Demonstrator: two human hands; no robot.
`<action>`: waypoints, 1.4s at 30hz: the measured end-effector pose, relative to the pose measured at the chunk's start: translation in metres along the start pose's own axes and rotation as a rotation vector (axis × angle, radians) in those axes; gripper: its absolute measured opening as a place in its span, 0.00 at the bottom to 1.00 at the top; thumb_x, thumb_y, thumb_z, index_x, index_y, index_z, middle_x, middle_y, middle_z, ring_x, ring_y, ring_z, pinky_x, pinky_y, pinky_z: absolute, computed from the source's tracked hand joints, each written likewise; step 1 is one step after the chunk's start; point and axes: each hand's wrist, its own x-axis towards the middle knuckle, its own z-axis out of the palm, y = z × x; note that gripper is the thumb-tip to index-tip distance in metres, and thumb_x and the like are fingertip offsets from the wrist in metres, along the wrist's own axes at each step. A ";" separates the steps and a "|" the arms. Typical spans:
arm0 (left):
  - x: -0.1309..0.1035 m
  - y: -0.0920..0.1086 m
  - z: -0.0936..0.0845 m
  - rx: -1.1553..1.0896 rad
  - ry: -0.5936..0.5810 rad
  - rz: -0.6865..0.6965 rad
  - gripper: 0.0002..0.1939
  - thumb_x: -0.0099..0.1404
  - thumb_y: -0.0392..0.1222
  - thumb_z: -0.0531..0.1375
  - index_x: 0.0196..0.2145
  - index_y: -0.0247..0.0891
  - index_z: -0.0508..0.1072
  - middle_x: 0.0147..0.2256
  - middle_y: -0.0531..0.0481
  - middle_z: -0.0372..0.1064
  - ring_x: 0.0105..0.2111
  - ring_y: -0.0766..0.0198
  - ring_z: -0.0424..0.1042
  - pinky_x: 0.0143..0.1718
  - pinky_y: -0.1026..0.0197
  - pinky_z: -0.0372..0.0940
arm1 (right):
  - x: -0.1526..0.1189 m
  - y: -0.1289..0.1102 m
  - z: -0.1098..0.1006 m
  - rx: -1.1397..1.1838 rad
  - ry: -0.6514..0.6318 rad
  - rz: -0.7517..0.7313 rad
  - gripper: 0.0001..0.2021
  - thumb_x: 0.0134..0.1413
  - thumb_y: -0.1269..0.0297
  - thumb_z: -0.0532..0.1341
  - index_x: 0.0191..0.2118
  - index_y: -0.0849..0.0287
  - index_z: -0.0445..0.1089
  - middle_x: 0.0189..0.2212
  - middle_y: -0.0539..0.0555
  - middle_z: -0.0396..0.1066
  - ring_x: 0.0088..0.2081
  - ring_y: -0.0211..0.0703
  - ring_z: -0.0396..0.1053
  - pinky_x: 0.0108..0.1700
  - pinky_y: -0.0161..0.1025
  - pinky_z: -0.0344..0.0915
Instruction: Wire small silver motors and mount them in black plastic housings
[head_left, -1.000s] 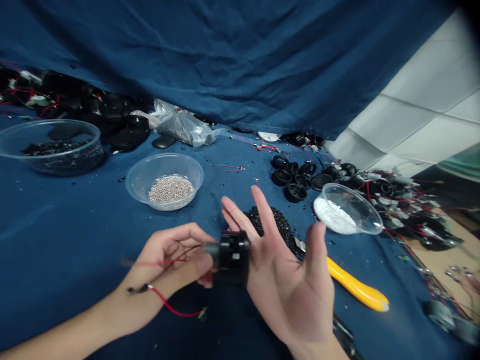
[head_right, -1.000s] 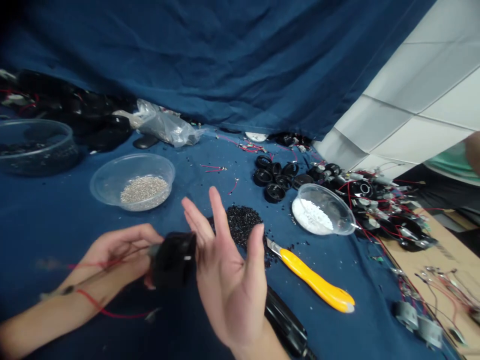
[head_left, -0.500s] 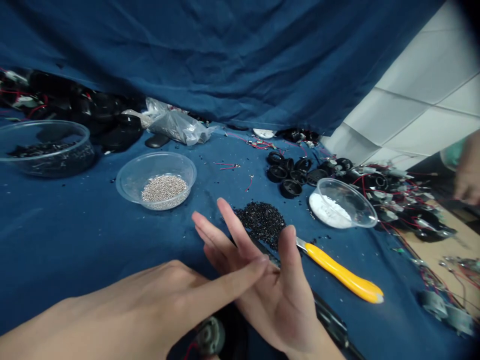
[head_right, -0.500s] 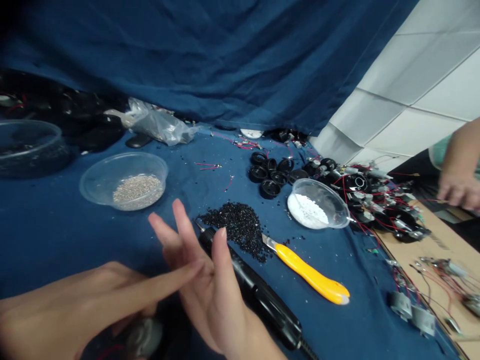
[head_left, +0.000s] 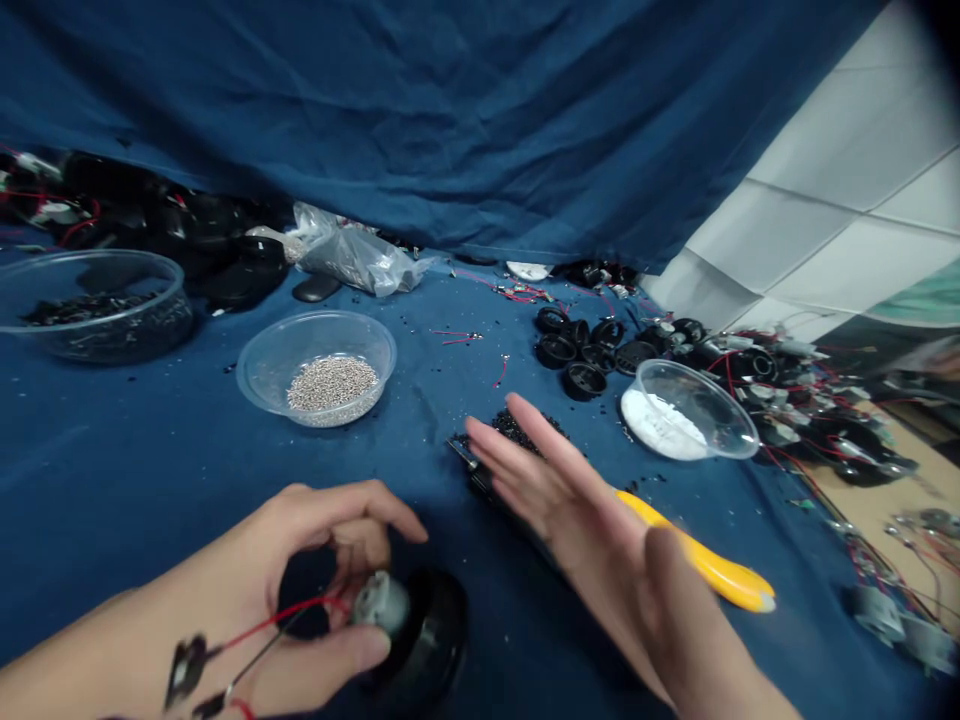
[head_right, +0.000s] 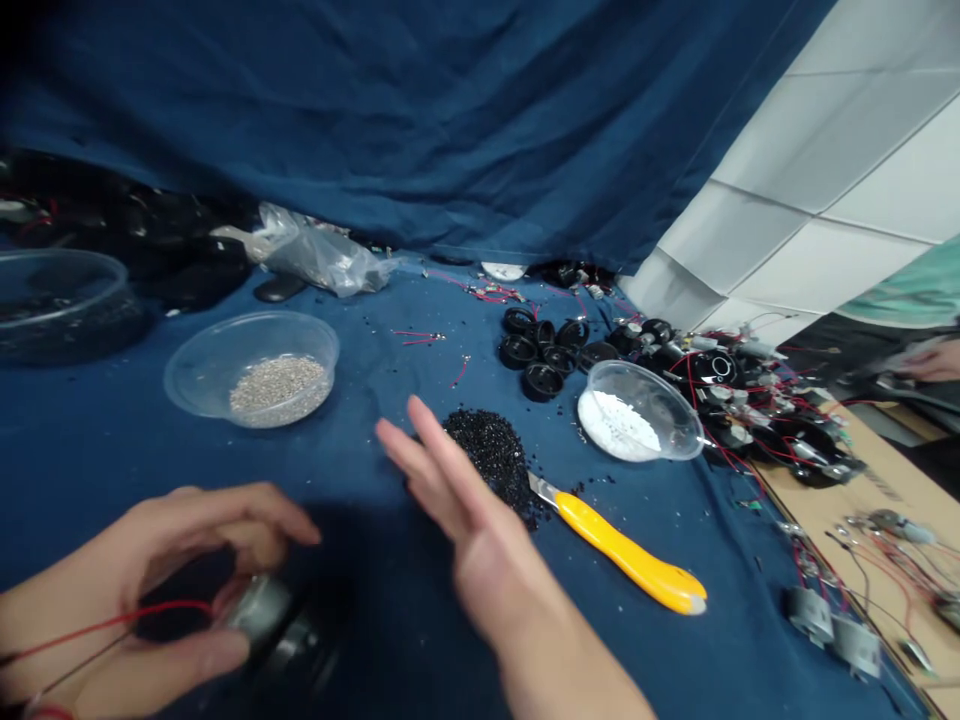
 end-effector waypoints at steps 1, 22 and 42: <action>0.003 -0.003 0.000 -0.083 -0.025 -0.020 0.14 0.58 0.40 0.65 0.43 0.43 0.73 0.29 0.56 0.71 0.28 0.68 0.70 0.31 0.70 0.66 | -0.006 0.000 -0.008 -0.304 0.093 0.034 0.30 0.64 0.43 0.54 0.68 0.37 0.48 0.66 0.45 0.53 0.68 0.42 0.52 0.69 0.48 0.51; 0.016 -0.026 0.007 0.031 -0.022 0.049 0.11 0.57 0.37 0.69 0.40 0.42 0.78 0.28 0.56 0.65 0.28 0.70 0.65 0.29 0.68 0.61 | -0.004 0.022 -0.047 -1.219 0.110 -0.030 0.15 0.68 0.67 0.50 0.55 0.53 0.66 0.51 0.50 0.71 0.50 0.37 0.72 0.50 0.37 0.71; 0.017 -0.028 0.005 0.136 -0.085 0.115 0.08 0.61 0.34 0.66 0.40 0.39 0.75 0.31 0.54 0.68 0.31 0.69 0.68 0.32 0.67 0.62 | 0.031 0.033 -0.061 -1.155 0.004 0.093 0.15 0.60 0.77 0.55 0.50 0.57 0.70 0.43 0.53 0.71 0.42 0.40 0.70 0.45 0.39 0.68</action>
